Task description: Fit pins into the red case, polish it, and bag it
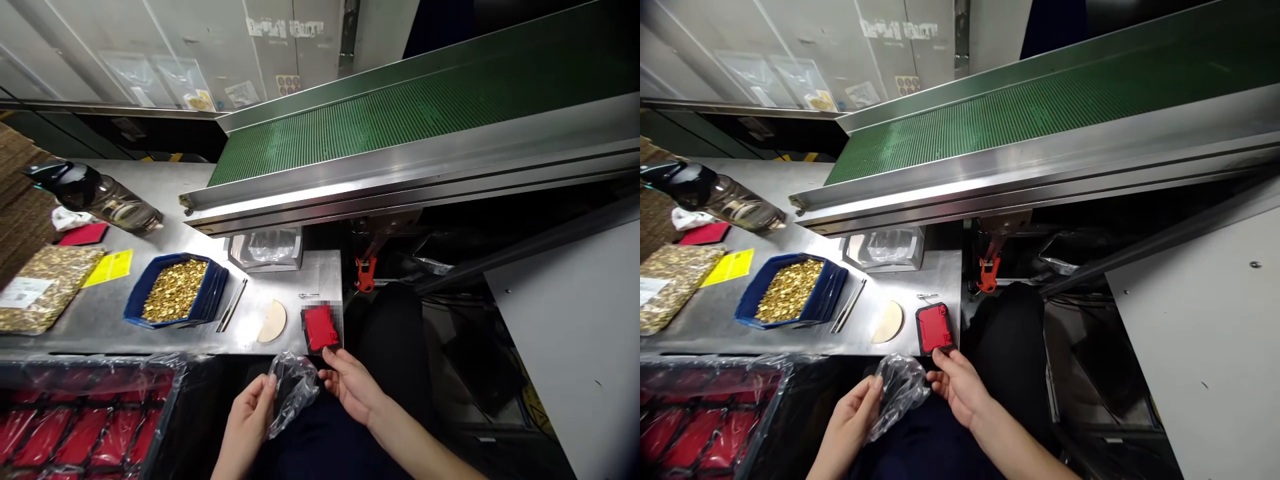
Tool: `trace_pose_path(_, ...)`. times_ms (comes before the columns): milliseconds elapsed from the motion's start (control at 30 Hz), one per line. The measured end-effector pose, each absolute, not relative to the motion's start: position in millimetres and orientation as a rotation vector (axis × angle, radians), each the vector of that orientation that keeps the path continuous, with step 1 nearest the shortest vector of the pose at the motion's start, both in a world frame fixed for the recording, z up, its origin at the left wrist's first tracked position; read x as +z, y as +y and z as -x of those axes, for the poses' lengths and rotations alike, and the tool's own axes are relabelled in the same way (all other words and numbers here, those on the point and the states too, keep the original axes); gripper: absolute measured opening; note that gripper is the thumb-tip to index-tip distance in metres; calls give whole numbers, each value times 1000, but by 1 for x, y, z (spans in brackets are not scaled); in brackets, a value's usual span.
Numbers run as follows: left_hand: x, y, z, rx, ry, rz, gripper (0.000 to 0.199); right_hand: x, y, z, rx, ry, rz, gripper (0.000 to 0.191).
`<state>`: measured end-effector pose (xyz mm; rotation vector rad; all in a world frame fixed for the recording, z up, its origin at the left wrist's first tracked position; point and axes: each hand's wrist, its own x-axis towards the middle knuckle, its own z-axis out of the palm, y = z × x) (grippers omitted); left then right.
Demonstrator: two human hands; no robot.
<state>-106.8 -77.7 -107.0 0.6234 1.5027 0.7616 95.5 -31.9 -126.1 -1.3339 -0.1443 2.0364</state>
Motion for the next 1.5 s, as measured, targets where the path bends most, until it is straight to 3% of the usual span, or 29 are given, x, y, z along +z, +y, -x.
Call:
trace_pose_path(267, -104, -71, 92, 754, 1625, -779, 57, -108, -20, -125, 1687, -507, 1392, 52)
trace_pose_path(500, -100, -54, 74, 742, 1651, -1096, 55, -54, -57, -155, 1337, -1715, 1402, 7)
trace_pose_path(633, -94, -46, 66, 733, 1641, -1314, 47, -56, -73, -160, 1041, -2265, 1406, 16)
trace_pose_path(733, -94, -47, 61, 757, 1619, -1513, 30, -62, -76, -161, 868, -2399, 1465, 15)
trace_pose_path(800, -95, -51, 56, 809, 1567, -1649, 19, -63, -75, -161, 764, -2392, 1523, 16)
trace_pose_path(900, -91, -57, 44, 877, 1473, -1809, 22, -57, -71, -161, 796, -2244, 1679, 12)
trace_pose_path(1067, -68, -59, 22, 884, 1431, -1802, 19, -44, -63, -160, 1307, -1786, 1826, 9)
trace_pose_path(1300, -67, -39, 22, 670, 1814, -1970, 20, -52, -64, -161, 1442, -1369, 1785, 19)
trace_pose_path(1400, -69, -37, 21, 597, 1717, -1775, 8, -63, -65, -162, 1507, -1249, 1718, 27)
trace_pose_path(1500, -69, -41, 17, 571, 1603, -1714, 11, -70, -64, -161, 1533, -1086, 1670, 37)
